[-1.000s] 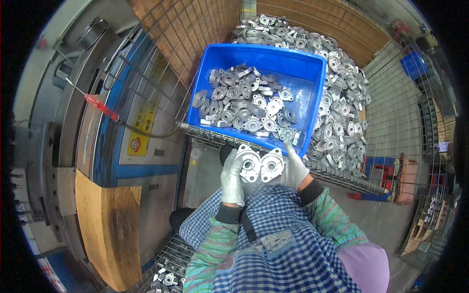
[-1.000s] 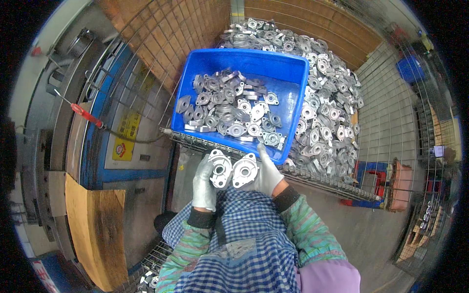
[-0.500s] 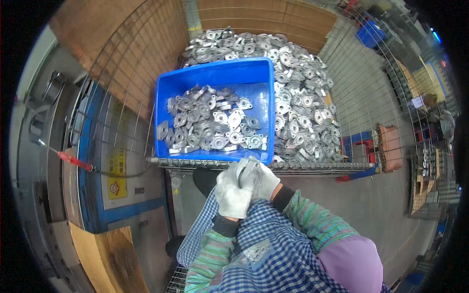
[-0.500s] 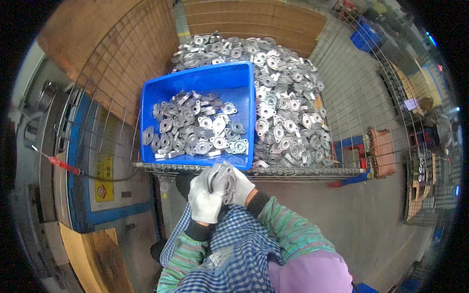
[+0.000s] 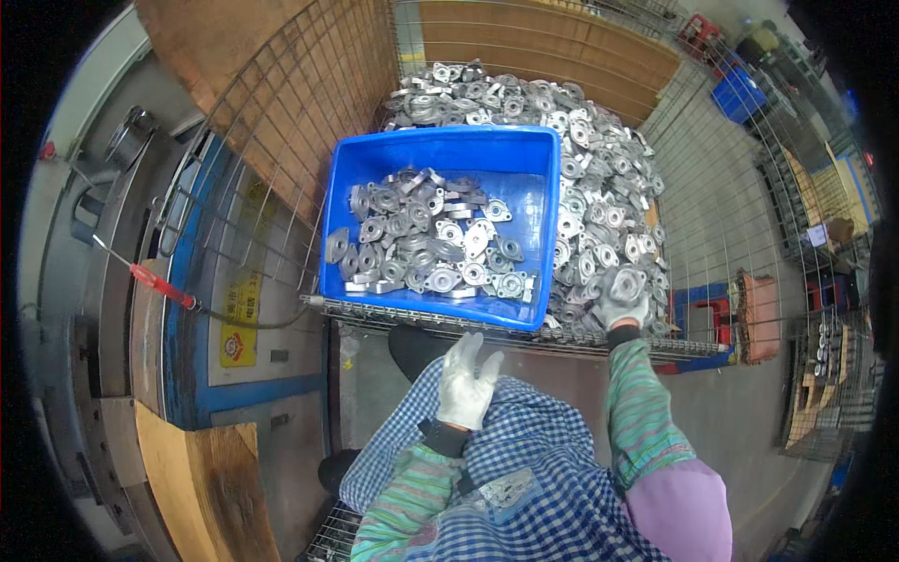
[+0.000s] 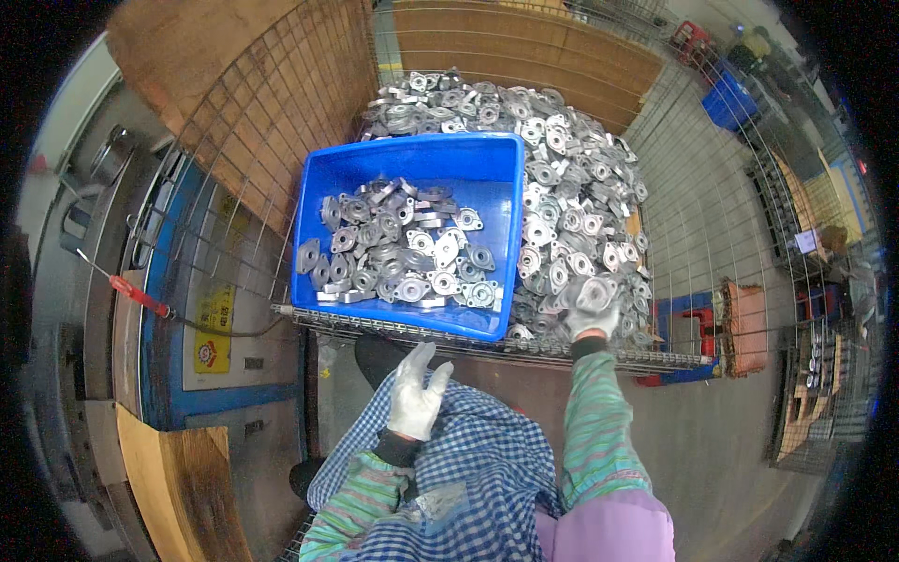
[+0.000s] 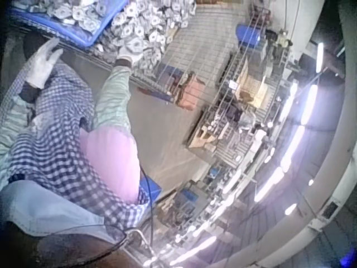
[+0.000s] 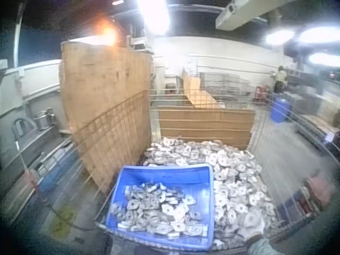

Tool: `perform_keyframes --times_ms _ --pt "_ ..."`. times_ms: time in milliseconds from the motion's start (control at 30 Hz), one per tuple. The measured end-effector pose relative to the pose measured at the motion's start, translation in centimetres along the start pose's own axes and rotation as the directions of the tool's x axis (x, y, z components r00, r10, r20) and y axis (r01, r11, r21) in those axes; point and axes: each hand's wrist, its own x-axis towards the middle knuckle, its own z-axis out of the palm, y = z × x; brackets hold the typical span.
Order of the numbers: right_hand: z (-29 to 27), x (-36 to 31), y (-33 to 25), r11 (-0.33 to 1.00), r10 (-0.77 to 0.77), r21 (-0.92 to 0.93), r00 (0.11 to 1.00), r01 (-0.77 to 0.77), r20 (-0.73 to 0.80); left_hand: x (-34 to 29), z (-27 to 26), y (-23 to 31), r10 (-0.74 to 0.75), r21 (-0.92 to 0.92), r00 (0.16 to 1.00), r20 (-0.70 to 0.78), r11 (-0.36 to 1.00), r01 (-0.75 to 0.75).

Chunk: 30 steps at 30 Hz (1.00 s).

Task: The person sorts small metal mechanical components by hand, taking them from a large wire bin and placing them into a smaller blue crate.

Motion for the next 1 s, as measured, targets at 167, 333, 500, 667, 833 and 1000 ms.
perform_keyframes --times_ms 167,333,500,667,833,1000 --pt "2.1 4.6 -2.1 0.996 -0.053 -0.073 0.996 0.047 -0.075 0.0 0.2 -1.9 -0.096 -0.073 0.995 0.020 0.993 0.098" --pt "9.2 -1.1 5.4 0.837 0.190 -0.547 0.924 0.024 0.332 -0.1 2.0 -5.1 -0.305 -0.333 0.951 0.048 0.893 0.303" --pt "11.2 -2.8 16.0 0.490 0.498 -0.870 0.838 -0.060 0.223 0.2 1.7 -8.3 -0.475 -0.476 0.877 0.078 0.755 0.451" --pt "6.9 4.0 24.8 -0.009 0.476 -1.000 0.879 0.017 0.010 2.1 0.4 -8.0 -0.736 -0.788 0.615 0.283 0.188 0.587" --pt "6.3 7.8 32.5 -0.487 0.365 -0.770 0.897 0.411 0.248 3.7 -0.3 -7.8 -0.801 -0.753 0.516 0.305 0.130 0.645" --pt "9.3 10.4 39.5 -0.491 0.302 -0.680 0.839 0.544 0.453 2.9 1.2 -11.8 -0.800 -0.620 0.331 0.501 -0.065 0.782"
